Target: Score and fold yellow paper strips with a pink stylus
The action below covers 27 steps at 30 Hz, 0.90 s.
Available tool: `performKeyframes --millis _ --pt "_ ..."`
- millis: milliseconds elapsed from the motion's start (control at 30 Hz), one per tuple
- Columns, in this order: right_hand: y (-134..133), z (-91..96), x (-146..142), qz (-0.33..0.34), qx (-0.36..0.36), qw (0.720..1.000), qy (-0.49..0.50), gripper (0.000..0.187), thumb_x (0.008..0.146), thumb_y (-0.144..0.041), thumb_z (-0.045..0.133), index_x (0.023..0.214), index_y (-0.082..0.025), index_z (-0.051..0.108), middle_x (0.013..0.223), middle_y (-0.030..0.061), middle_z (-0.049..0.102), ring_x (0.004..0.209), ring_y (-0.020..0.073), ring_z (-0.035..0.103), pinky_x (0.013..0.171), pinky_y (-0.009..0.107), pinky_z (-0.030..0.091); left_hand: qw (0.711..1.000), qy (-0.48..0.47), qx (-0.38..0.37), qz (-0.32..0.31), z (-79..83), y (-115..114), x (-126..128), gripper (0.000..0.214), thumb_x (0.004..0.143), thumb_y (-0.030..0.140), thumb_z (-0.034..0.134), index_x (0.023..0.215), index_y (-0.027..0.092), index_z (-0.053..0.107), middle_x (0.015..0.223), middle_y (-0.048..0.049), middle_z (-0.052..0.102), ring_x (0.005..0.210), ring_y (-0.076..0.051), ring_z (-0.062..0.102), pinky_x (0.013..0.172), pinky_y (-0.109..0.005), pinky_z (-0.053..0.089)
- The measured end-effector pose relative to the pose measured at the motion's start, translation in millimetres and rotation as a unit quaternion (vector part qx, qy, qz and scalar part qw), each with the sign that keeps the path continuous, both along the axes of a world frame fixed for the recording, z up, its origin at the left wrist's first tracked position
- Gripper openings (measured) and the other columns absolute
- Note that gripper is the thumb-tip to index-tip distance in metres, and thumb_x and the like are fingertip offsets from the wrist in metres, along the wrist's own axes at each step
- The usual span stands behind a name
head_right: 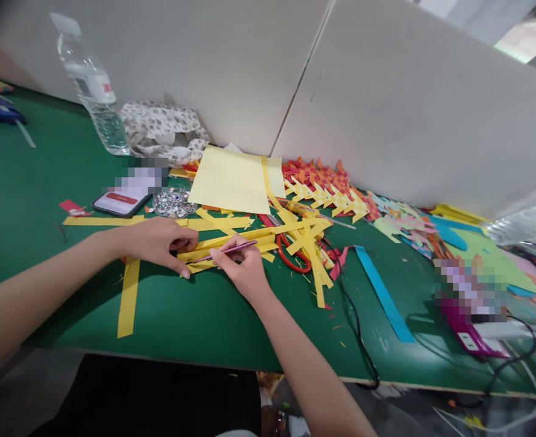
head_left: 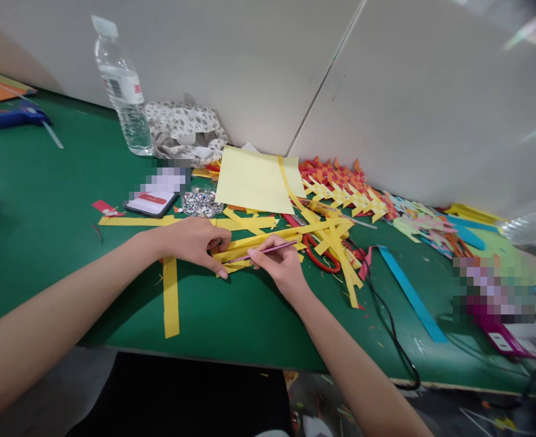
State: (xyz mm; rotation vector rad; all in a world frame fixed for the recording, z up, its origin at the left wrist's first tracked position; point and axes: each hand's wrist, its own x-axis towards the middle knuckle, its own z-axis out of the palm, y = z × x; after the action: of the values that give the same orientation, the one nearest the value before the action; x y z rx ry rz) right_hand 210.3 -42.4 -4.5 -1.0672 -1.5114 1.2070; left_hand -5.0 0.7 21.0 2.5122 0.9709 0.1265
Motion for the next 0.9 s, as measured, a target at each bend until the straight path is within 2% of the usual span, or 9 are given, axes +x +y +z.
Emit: performKeyframes --millis 100,367,800,900 --pt "0.1 0.4 0.1 0.000 -0.001 1.000 0.002 0.028 0.068 -0.038 0.075 0.066 -0.020 0.054 0.058 -0.0028 0.059 0.051 0.0117 0.056 0.051 0.026 0.048 1.000 0.007 0.022 0.012 -0.9 -1.7 2.7 0.047 0.069 0.067 0.058 0.070 0.021 0.049 0.055 0.0044 0.050 0.048 -0.010 0.044 0.049 -0.025 0.020" --pt "0.3 0.8 -0.2 0.001 -0.012 1.000 0.003 0.029 0.067 -0.037 0.076 0.066 -0.020 0.053 0.059 -0.0024 0.059 0.054 0.0129 0.058 0.053 0.027 0.049 0.998 0.028 0.044 0.018 -1.1 -2.8 4.6 0.047 0.069 0.068 0.057 0.070 0.021 0.048 0.053 0.0039 0.049 0.048 -0.011 0.044 0.048 -0.025 0.018" --pt "0.3 0.5 -1.2 -0.004 -0.010 1.000 0.010 0.027 0.067 -0.036 0.077 0.066 -0.020 0.055 0.058 -0.0032 0.059 0.051 0.0123 0.056 0.051 0.026 0.049 0.998 0.049 0.037 0.027 0.2 -5.9 7.3 0.061 0.055 0.079 0.058 0.071 0.022 0.047 0.058 0.0039 0.054 0.049 -0.011 0.045 0.048 -0.025 0.019" --pt "-1.3 2.8 -0.9 -0.004 -0.011 1.000 0.019 0.026 0.066 -0.034 0.077 0.066 -0.020 0.055 0.058 -0.0027 0.060 0.051 0.0124 0.057 0.051 0.026 0.049 0.999 0.036 0.017 0.015 3.5 -5.3 4.0 0.060 0.057 0.078 0.058 0.074 0.021 0.049 0.059 0.0037 0.055 0.050 -0.011 0.047 0.048 -0.024 0.022"
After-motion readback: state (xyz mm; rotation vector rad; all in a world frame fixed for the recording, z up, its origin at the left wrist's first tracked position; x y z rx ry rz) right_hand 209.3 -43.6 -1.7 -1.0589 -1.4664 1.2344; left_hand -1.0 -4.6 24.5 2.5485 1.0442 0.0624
